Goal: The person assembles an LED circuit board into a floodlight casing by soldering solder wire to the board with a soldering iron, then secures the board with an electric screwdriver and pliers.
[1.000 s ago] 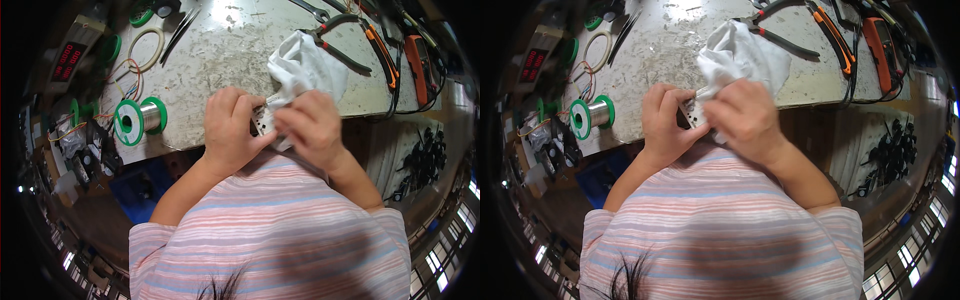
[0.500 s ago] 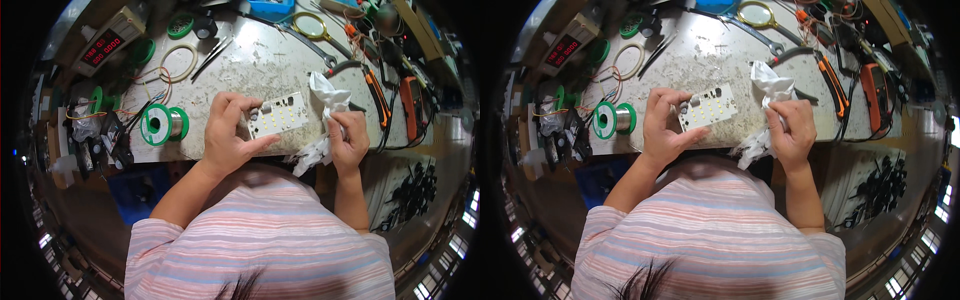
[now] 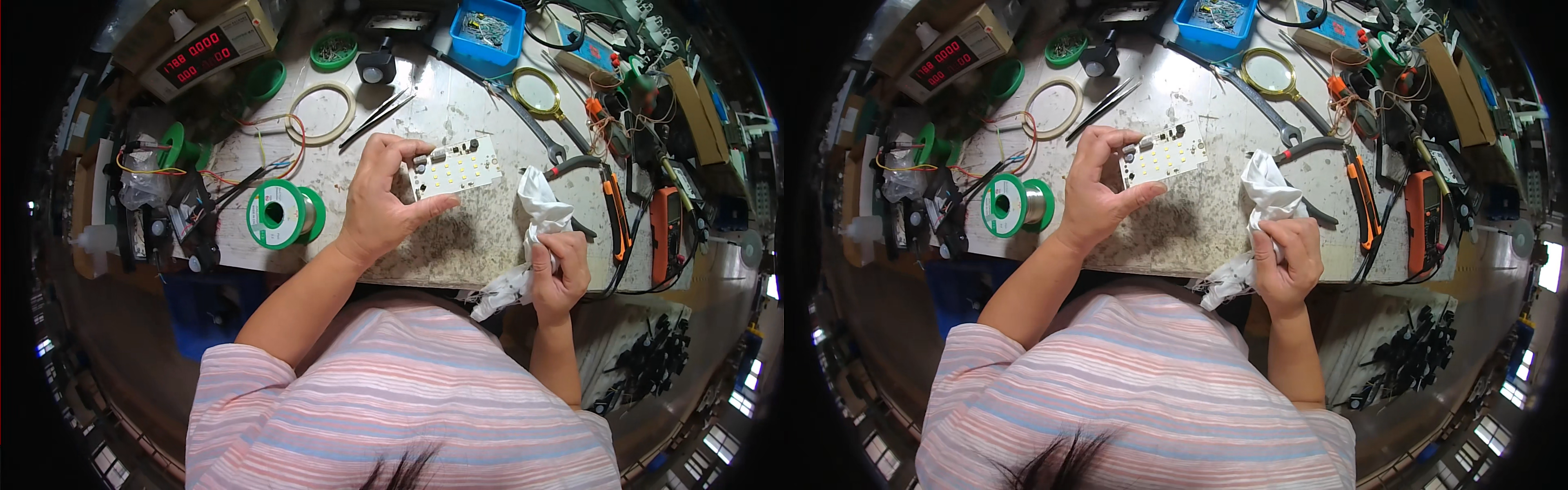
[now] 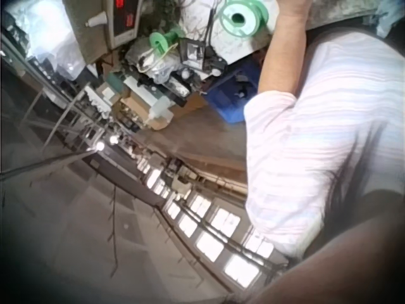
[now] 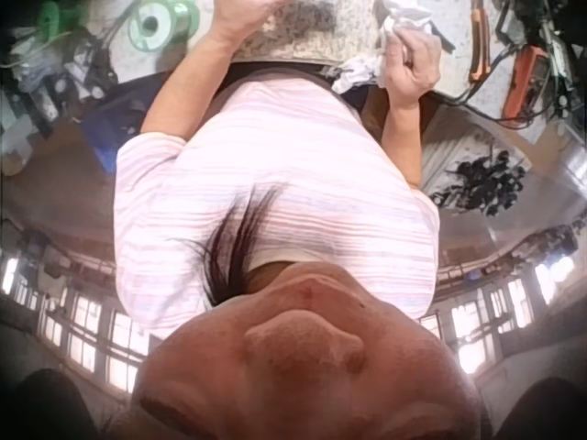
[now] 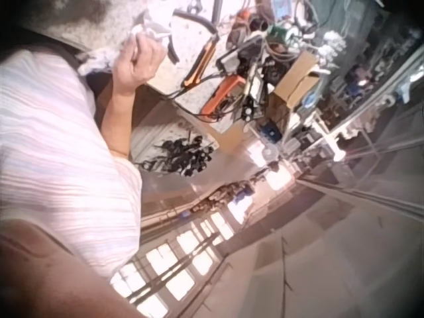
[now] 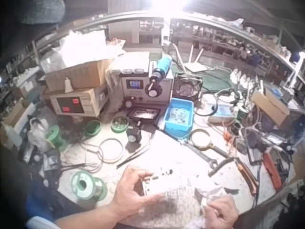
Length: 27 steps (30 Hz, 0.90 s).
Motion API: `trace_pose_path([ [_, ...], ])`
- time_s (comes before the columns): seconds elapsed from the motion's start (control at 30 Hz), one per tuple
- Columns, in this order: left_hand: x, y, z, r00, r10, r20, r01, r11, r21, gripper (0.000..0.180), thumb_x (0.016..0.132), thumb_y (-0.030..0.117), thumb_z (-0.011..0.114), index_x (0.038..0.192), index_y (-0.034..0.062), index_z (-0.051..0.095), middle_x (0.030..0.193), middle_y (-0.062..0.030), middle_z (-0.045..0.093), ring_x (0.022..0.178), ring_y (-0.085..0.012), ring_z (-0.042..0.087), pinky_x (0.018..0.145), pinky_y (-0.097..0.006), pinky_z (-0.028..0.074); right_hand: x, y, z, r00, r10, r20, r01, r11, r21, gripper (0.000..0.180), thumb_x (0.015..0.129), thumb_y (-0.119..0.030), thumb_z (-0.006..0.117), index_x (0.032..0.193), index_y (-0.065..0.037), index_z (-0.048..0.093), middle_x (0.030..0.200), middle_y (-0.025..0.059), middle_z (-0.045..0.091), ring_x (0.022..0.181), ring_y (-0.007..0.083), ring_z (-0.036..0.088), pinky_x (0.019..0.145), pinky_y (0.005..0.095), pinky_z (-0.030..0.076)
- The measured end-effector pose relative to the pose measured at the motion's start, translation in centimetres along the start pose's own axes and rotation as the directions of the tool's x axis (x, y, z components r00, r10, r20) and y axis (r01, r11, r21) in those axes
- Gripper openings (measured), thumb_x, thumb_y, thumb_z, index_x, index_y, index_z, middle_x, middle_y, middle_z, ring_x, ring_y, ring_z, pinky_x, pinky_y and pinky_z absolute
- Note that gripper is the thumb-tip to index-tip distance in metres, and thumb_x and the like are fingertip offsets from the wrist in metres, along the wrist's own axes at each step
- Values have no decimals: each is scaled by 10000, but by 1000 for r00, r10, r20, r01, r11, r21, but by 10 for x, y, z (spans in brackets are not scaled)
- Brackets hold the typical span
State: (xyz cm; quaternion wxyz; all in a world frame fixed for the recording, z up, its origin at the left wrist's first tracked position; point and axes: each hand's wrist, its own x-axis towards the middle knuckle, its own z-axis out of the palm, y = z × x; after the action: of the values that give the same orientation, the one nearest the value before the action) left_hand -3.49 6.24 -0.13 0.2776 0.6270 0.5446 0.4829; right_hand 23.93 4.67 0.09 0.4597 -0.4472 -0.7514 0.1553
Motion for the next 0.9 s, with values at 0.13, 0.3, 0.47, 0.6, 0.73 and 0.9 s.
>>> trace_pose_path([
  [0.13, 0, 0, 0, 998, -66, 21, 67, 997, -41, 582, 728, 187, 907, 1207, 19, 622, 1149, -67, 484, 1050, -169, 567, 926, -305, 503, 1, 0, -1, 1000, 5, 13, -5, 1000, -4, 125, 827, 11, 761, 940, 1, 709, 855, 97, 650, 761, 240, 581, 677, 321, 461],
  [0.3, 0, 1, 0, 998, -48, 31, 49, 998, -40, 587, 731, 189, 905, 1210, 7, 618, 1150, -64, 474, 1052, -163, 575, 927, -297, 511, 1, 1, -1, 1000, 0, 20, 0, 1000, 8, 124, 831, 9, 760, 944, 3, 709, 859, 98, 653, 763, 239, 582, 676, 318, 460],
  [0.47, -1, 1, 0, 994, -93, 50, 96, 993, -73, 598, 737, 186, 904, 1220, -7, 609, 1151, -64, 469, 1068, -163, 594, 941, -296, 525, 0, 1, -1, 1000, 9, 19, -10, 1000, 20, 122, 834, 12, 758, 944, 5, 707, 860, 99, 654, 766, 237, 582, 680, 316, 462],
  [0.6, -2, 2, 0, 994, -95, 59, 98, 994, -55, 605, 740, 176, 903, 1229, -15, 602, 1164, -65, 463, 1084, -169, 593, 948, -299, 528, 0, 0, -1, 1000, 12, 16, -12, 1000, 27, 123, 832, 16, 758, 942, 8, 705, 860, 100, 653, 767, 237, 583, 685, 314, 463],
  [0.73, -2, 0, 1, 992, -102, 72, 110, 987, -114, 612, 743, 148, 900, 1242, -27, 591, 1185, -66, 452, 1098, -175, 595, 956, -308, 531, 0, 0, -1, 1000, 8, 17, -9, 1000, 26, 118, 833, 17, 758, 937, 10, 702, 859, 103, 652, 767, 239, 584, 691, 315, 464],
  [0.9, -2, 1, 1, 989, -121, 85, 131, 984, -123, 614, 739, 150, 903, 1241, -23, 595, 1186, -64, 453, 1100, -173, 588, 960, -304, 526, 0, 1, -1, 1000, 6, 17, -7, 1000, 23, 116, 834, 14, 758, 934, 9, 701, 858, 102, 651, 766, 240, 582, 691, 318, 464],
])
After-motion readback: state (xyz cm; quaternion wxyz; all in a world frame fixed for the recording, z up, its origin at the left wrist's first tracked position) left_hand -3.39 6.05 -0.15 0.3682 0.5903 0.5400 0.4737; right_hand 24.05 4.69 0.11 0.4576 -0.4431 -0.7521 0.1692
